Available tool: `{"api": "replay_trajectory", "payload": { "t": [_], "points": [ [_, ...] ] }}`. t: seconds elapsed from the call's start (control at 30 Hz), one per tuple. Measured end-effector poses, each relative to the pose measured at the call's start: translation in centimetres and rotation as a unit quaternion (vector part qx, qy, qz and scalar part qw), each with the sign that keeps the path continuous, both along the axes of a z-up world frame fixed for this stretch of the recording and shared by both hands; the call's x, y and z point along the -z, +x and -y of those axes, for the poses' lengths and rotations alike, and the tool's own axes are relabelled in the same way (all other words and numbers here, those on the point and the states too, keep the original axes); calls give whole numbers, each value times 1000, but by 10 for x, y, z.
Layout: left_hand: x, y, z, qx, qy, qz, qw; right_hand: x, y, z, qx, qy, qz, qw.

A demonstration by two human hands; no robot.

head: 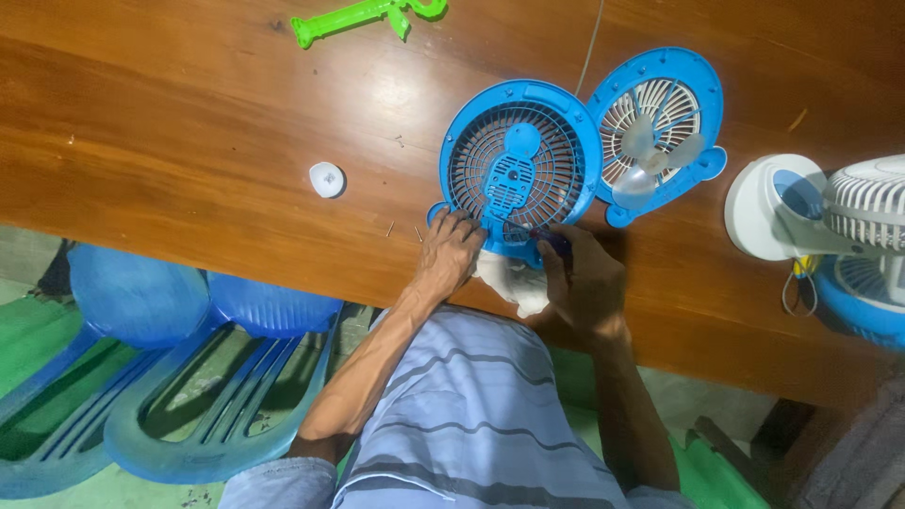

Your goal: The person assembles a small blue electric fan on a wooden table. They place the motor housing into the front grille, then use a screwdriver to fasten screws around the perimeter, securing the two halves together.

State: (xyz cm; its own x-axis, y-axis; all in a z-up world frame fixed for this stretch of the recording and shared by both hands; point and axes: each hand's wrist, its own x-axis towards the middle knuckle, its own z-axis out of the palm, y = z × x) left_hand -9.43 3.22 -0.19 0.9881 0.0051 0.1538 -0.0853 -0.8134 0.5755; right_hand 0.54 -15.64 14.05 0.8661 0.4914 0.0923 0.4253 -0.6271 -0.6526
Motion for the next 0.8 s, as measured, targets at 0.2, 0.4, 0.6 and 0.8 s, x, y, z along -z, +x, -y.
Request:
{"api": "replay_trajectory", "payload": {
  "t": [0.2,0.4,0.6,0.8],
  "points": [
    [3,0,0,-10,-13,7,1000,-5,1,-1,2,29,-23,999],
    [0,0,0,-9,-23,-1,1000,-5,2,-1,-7,11,4,1000],
    [1,0,0,-13,-27,4,1000,-7,0,-4,-4,40,-21,999],
    [2,-1,1,-12,-20,8,1000,-15,3,-12,-47,17,-13,999]
  ]
}}
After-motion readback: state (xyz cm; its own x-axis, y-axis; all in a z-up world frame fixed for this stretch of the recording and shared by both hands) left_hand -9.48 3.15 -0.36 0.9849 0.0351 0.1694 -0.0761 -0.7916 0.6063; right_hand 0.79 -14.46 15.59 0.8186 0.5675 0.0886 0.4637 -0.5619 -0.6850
